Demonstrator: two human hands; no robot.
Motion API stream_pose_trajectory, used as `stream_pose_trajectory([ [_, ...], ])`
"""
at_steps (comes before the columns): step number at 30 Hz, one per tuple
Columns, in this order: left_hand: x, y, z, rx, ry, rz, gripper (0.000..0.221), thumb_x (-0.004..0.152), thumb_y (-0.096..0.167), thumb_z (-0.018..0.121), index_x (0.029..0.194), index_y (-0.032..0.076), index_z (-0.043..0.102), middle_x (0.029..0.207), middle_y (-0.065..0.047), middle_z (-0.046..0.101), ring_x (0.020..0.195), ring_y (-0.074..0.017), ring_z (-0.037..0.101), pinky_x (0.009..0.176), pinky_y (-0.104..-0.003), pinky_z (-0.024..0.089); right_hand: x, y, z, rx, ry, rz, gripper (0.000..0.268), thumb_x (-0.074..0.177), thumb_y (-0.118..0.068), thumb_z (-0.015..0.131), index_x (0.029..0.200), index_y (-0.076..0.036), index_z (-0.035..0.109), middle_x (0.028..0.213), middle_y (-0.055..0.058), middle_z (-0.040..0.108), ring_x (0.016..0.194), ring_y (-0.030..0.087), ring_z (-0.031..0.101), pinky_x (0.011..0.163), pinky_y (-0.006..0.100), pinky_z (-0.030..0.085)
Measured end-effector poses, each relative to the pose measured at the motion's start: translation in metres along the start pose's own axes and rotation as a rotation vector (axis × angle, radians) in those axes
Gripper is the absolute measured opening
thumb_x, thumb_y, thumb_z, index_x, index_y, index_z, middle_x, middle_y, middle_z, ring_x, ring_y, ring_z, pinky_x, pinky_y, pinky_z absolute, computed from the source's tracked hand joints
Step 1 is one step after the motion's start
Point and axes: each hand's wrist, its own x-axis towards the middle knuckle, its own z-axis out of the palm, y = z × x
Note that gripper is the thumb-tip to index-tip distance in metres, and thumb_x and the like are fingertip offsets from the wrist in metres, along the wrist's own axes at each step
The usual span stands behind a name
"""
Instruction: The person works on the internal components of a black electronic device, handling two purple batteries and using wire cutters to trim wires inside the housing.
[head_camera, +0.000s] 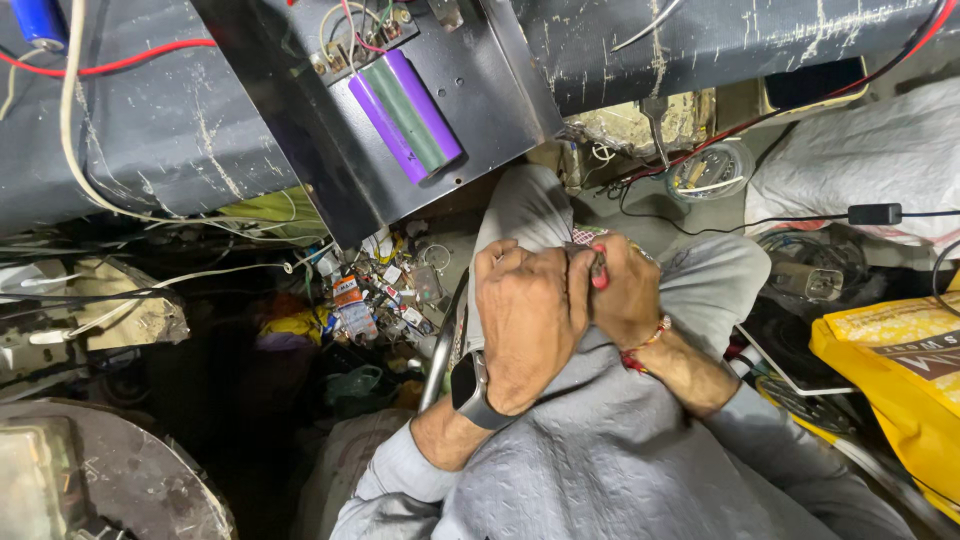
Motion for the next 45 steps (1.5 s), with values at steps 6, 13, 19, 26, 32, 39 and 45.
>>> stream_pose_trajectory([
  [6, 0.0, -0.006, 0.009, -0.059, -0.047, -0.099, 0.021, 0.096, 0.013, 0.062, 0.082, -0.002, 0.067, 0.071, -0.022, 0.065, 0.074, -0.0407, 0.061, 0.076, -0.05, 0.047, 0.009, 0.013, 0.02, -0.047, 0.019, 0.007, 0.017, 0.095, -0.008, 0.066, 0.105, -0.002, 0.055, 0.087, 0.019, 0.063, 0.076, 0.041, 0.062, 0.067, 0.05, 0.048],
  [13, 0.01, -0.021, -0.001, -0.061, -0.208, -0.246, 0.02, 0.093, 0.015, 0.064, 0.085, -0.003, 0.068, 0.08, -0.027, 0.067, 0.078, -0.044, 0.063, 0.073, -0.053, 0.048, 0.013, 0.017, 0.028, -0.063, -0.043, 0.038, 0.024, 0.091, -0.007, 0.066, 0.113, -0.002, 0.056, 0.092, 0.02, 0.064, 0.084, 0.043, 0.063, 0.073, 0.052, 0.048],
  [19, 0.0, -0.04, -0.018, -0.31, -0.188, -0.079, 0.022, 0.095, 0.012, 0.063, 0.113, 0.0, 0.071, 0.11, -0.021, 0.074, 0.1, -0.0412, 0.069, 0.084, -0.047, 0.053, 0.019, -0.004, 0.009, 0.051, -0.156, 0.124, 0.037, 0.089, -0.014, 0.07, 0.12, -0.001, 0.054, 0.099, 0.02, 0.062, 0.09, 0.039, 0.061, 0.079, 0.049, 0.047],
  [26, 0.002, -0.046, -0.03, -0.499, -0.262, -0.24, 0.021, 0.1, 0.014, 0.06, 0.113, 0.0, 0.069, 0.091, -0.016, 0.07, 0.078, -0.0302, 0.073, 0.07, -0.039, 0.054, 0.037, -0.061, -0.04, -0.086, -0.228, -0.093, 0.051, 0.088, -0.021, 0.069, 0.135, -0.002, 0.057, 0.131, 0.016, 0.061, 0.12, 0.036, 0.05, 0.1, 0.048, 0.033],
  [32, -0.002, -0.039, -0.027, -0.52, -0.312, -0.347, 0.022, 0.101, 0.017, 0.058, 0.107, -0.001, 0.069, 0.08, -0.015, 0.067, 0.07, -0.0286, 0.07, 0.067, -0.038, 0.052, 0.039, -0.074, -0.051, -0.388, -0.335, 0.17, 0.038, 0.094, -0.023, 0.071, 0.128, -0.01, 0.061, 0.102, 0.015, 0.069, 0.088, 0.038, 0.065, 0.077, 0.048, 0.049],
  [39, -0.002, -0.037, -0.023, -0.485, -0.232, -0.206, 0.022, 0.102, 0.017, 0.06, 0.109, -0.002, 0.069, 0.089, -0.018, 0.07, 0.079, -0.0327, 0.069, 0.071, -0.041, 0.052, 0.033, -0.054, -0.051, -0.095, -0.264, 0.092, 0.037, 0.094, -0.013, 0.068, 0.128, -0.003, 0.058, 0.103, 0.02, 0.067, 0.095, 0.042, 0.065, 0.079, 0.049, 0.051],
  [45, -0.007, -0.027, -0.012, -0.569, -0.291, -0.399, 0.026, 0.099, 0.021, 0.062, 0.111, 0.0, 0.07, 0.081, -0.015, 0.07, 0.064, -0.0261, 0.07, 0.063, -0.038, 0.054, 0.026, -0.038, -0.045, -0.113, -0.203, 0.121, 0.039, 0.095, -0.012, 0.065, 0.131, 0.001, 0.055, 0.116, 0.025, 0.063, 0.106, 0.043, 0.062, 0.088, 0.048, 0.05],
])
